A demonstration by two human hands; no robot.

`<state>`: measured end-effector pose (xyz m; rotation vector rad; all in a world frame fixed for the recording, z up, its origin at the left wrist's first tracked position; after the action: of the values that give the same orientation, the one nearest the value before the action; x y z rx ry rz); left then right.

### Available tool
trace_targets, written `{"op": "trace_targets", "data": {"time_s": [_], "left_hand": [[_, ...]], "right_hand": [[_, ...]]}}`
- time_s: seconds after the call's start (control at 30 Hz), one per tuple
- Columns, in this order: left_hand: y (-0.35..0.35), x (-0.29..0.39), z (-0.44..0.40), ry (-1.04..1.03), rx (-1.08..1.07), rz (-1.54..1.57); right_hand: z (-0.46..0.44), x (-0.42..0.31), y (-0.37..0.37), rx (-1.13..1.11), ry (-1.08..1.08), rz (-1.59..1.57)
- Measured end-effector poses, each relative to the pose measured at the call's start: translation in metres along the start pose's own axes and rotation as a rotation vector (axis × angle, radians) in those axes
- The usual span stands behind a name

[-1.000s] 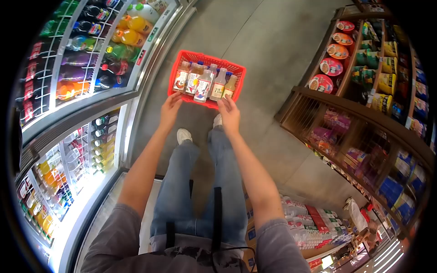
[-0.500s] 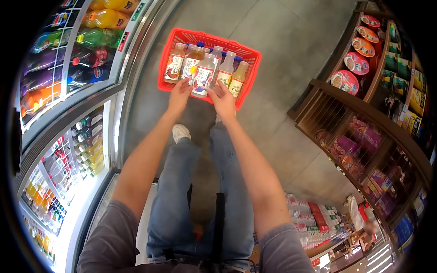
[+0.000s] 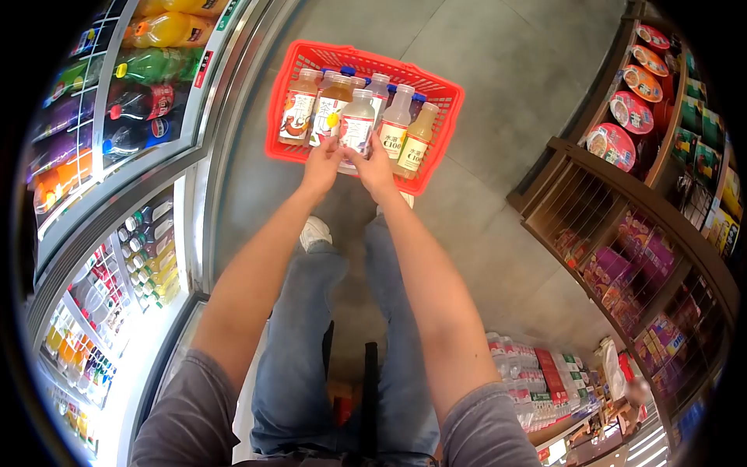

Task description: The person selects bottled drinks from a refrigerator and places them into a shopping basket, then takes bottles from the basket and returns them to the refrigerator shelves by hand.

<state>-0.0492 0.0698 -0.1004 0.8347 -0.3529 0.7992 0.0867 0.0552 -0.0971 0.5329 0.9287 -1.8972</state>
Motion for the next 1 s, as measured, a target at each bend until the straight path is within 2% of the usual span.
{"op": "trace_targets", "data": {"time_s": [0.03, 0.07, 0.2, 0.27, 0.3, 0.37, 0.53, 0.7, 0.83, 0.9, 1.0], "left_hand": [[-0.004, -0.001, 0.000, 0.011, -0.034, -0.056], [-0.016, 0.003, -0.003, -0.043, -0.203, -0.057], [-0.023, 0.001, 0.003, -0.077, -0.092, -0.005], [-0.021, 0.004, 0.017, 0.027, -0.069, 0.405], [-0.022, 0.002, 0.019, 0.028, -0.072, 0.405], [-0.027, 0.001, 0.028, 0.044, -0.148, 0.506], [-0.004, 0.037, 0.085, -0.010, -0.219, 0.567], [0.055, 0.092, 0.163, 0.002, -0.211, 0.572], [0.112, 0.140, 0.228, -0.017, -0.168, 0.607], [0.149, 0.172, 0.260, -0.073, -0.145, 0.584], [0.200, 0.214, 0.309, -0.149, -0.165, 0.640]], "right_hand": [[0.002, 0.001, 0.005, 0.067, 0.019, 0.003], [0.004, 0.000, 0.011, 0.135, 0.037, 0.006], [0.005, 0.005, 0.021, 0.167, -0.014, 0.003], [0.010, -0.001, 0.019, 0.125, 0.005, -0.067], [0.015, -0.008, 0.017, 0.127, 0.004, -0.066], [0.035, -0.009, 0.021, 0.218, -0.195, 0.043], [0.090, -0.046, 0.014, 0.190, -0.079, 0.026], [0.158, -0.110, -0.026, 0.110, -0.063, -0.009], [0.217, -0.181, -0.067, 0.097, 0.009, 0.077], [0.248, -0.224, -0.095, 0.057, 0.076, 0.092], [0.296, -0.272, -0.133, 0.060, 0.013, 0.094]]}}
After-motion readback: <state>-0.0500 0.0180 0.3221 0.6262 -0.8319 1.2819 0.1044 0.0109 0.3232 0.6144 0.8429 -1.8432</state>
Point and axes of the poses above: each hand's wrist, its own z-axis away from the middle knuckle, its own y-axis out of the back of the hand, x = y × z, the point moved 9 cm from there along -z, towards the middle knuckle, and after that the axes turned 15 degrees about -z, right-handed, at the moved point
